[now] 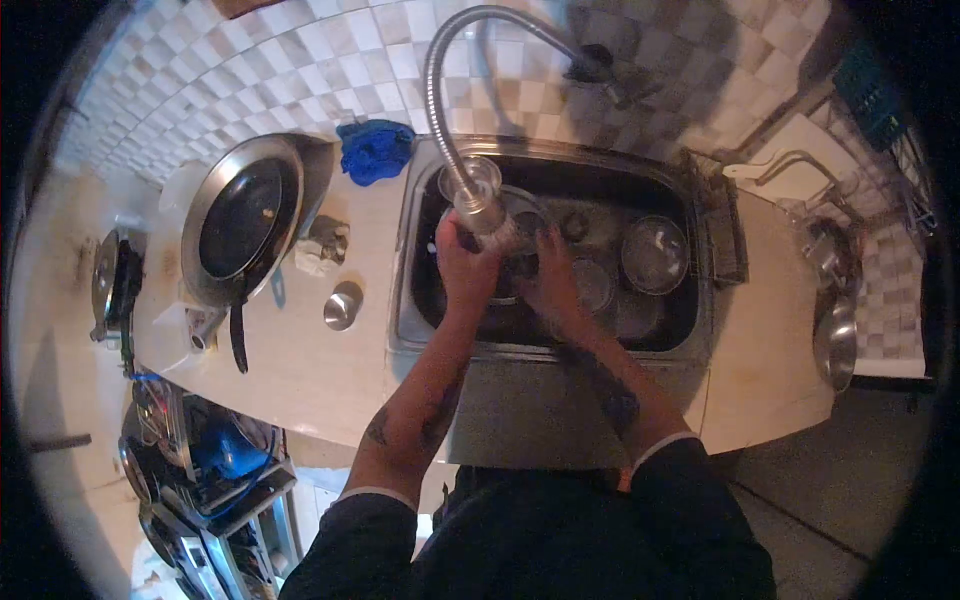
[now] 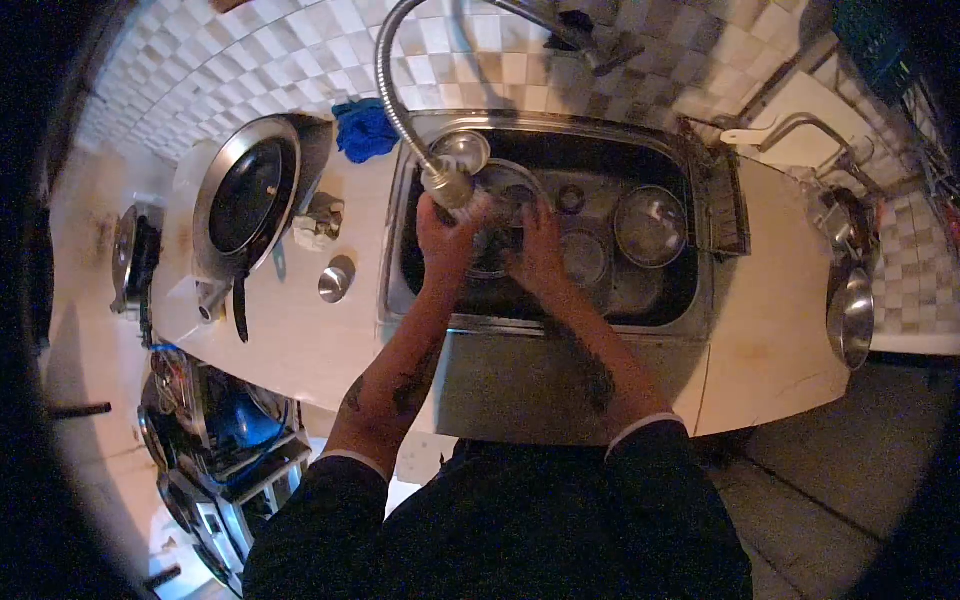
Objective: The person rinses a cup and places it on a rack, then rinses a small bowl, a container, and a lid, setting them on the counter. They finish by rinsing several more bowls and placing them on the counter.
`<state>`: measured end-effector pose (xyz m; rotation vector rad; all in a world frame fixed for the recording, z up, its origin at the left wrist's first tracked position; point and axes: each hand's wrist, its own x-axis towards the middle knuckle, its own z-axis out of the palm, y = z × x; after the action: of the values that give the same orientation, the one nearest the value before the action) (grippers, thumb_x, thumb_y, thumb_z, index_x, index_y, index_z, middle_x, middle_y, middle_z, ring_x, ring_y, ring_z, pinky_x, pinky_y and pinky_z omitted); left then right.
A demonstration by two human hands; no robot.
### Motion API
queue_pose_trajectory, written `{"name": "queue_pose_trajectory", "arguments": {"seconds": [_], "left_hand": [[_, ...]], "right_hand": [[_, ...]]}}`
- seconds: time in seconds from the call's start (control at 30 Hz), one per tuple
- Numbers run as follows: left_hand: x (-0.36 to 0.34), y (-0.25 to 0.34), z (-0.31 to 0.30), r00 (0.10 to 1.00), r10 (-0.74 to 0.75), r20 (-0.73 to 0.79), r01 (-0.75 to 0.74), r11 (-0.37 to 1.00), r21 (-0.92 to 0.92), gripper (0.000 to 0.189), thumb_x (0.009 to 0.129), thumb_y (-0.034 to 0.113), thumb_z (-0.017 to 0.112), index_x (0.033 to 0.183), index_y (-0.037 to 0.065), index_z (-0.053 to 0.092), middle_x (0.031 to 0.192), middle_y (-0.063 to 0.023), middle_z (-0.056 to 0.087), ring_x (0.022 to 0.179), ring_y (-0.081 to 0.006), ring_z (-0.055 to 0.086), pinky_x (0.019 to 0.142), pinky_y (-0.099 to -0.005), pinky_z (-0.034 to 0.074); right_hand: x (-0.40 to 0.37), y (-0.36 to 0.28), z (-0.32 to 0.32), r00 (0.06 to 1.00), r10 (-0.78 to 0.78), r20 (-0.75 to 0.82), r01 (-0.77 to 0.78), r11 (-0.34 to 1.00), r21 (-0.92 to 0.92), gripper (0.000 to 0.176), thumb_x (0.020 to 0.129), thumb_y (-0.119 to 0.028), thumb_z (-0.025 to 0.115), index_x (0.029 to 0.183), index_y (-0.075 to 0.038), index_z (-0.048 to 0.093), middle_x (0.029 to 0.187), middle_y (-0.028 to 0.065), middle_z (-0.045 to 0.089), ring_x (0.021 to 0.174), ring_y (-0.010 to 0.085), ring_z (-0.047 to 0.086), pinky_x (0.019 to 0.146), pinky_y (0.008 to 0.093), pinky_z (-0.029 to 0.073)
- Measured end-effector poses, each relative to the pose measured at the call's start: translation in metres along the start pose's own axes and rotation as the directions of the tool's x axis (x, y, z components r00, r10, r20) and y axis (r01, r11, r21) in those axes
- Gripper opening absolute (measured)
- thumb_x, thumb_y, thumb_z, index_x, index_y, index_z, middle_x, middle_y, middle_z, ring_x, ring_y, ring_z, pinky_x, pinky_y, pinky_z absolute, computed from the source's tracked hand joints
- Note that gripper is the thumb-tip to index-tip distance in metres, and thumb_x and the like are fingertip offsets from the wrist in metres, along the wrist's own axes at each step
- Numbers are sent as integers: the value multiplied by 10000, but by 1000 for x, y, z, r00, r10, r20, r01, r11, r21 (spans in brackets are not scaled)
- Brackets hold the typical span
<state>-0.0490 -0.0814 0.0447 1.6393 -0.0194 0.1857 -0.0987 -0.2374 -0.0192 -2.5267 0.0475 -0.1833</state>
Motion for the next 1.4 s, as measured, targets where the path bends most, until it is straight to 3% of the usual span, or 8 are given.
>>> {"name": "queue_pose_trajectory", "arguments": {"seconds": [0.13, 0.2, 0.33, 0.63, 0.83, 1.3, 1.37, 1.4], "left_hand": [[-13, -9, -2, 937, -349, 4, 325, 869, -373, 444, 979, 380, 569, 1247, 27, 528, 1203, -125, 612, 1053, -269, 620, 825, -398, 529], [-13, -7, -4, 753, -604, 262, 518, 298, -802, 460, 1028, 415, 463, 1308, 53, 501, 1280, -155, 571, 1168, -316, 579, 903, -454, 540], [-23, 0, 5, 716, -601, 355, 565, 201, -800, 565, 1033, 519, 358, 1341, 64, 488, 1280, -132, 585, 1136, -300, 596, 900, -450, 550], [-50, 75, 30, 610, -452, 651, 793, 348, -501, 615, 971, 575, 497, 1333, 77, 489, 1219, -103, 596, 1107, -254, 609, 840, -450, 558], [-74, 84, -3, 725, -286, 626, 618, 671, -410, 488, 983, 545, 491, 1212, 116, 534, 1081, -56, 592, 1007, -202, 613, 815, -390, 549], [-117, 44, -112, 761, -545, 352, 619, 449, -644, 563, 1033, 538, 352, 1288, 68, 530, 1168, -115, 627, 1062, -257, 622, 939, -399, 507], [-125, 40, -114, 770, -559, 307, 596, 459, -659, 563, 1030, 545, 358, 1282, 73, 531, 1179, -115, 624, 1073, -260, 617, 930, -416, 512], [-127, 39, -115, 775, -564, 287, 585, 467, -663, 562, 1028, 549, 362, 1280, 75, 532, 1184, -114, 622, 1079, -262, 614, 926, -425, 514]], "right_hand": [[34, -1, -11, 994, -96, 44, 105, 951, -291, 978, 676, -158, 809, 1490, -13, 287, 1528, 237, 259, 1439, 441, 216, 1165, 552, 242], [53, 21, 6, 982, -148, 119, 181, 917, -356, 917, 689, -180, 803, 1465, -30, 339, 1519, 237, 278, 1421, 440, 258, 1152, 575, 250], [67, 4, -21, 972, -124, 201, 172, 955, -242, 777, 721, -239, 787, 1394, -54, 445, 1387, 234, 405, 1288, 428, 428, 1075, 530, 363], [3, -37, -61, 998, -57, 37, 17, 730, 683, 748, 682, -280, 832, 1308, -40, 499, 1215, 193, 517, 1133, 346, 528, 976, 435, 440], [32, -64, -34, 989, -144, -24, 139, 877, 460, 715, 679, -261, 843, 1275, -32, 520, 1202, 184, 551, 1136, 318, 539, 972, 420, 444], [53, -32, -20, 845, -490, -212, 506, 862, 26, 413, 772, -205, 692, 1137, -19, 638, 1008, 169, 660, 1004, 364, 601, 898, 459, 463], [53, -25, -19, 994, -38, 100, -60, 576, 815, 395, 942, -369, 528, 1137, -48, 653, 1000, 100, 684, 1016, 284, 634, 922, 461, 455], [48, -44, -36, 974, 89, 209, -225, 491, 841, 391, 965, -336, 500, 1199, -40, 600, 1066, 113, 655, 1030, 264, 624, 927, 459, 471]]}}
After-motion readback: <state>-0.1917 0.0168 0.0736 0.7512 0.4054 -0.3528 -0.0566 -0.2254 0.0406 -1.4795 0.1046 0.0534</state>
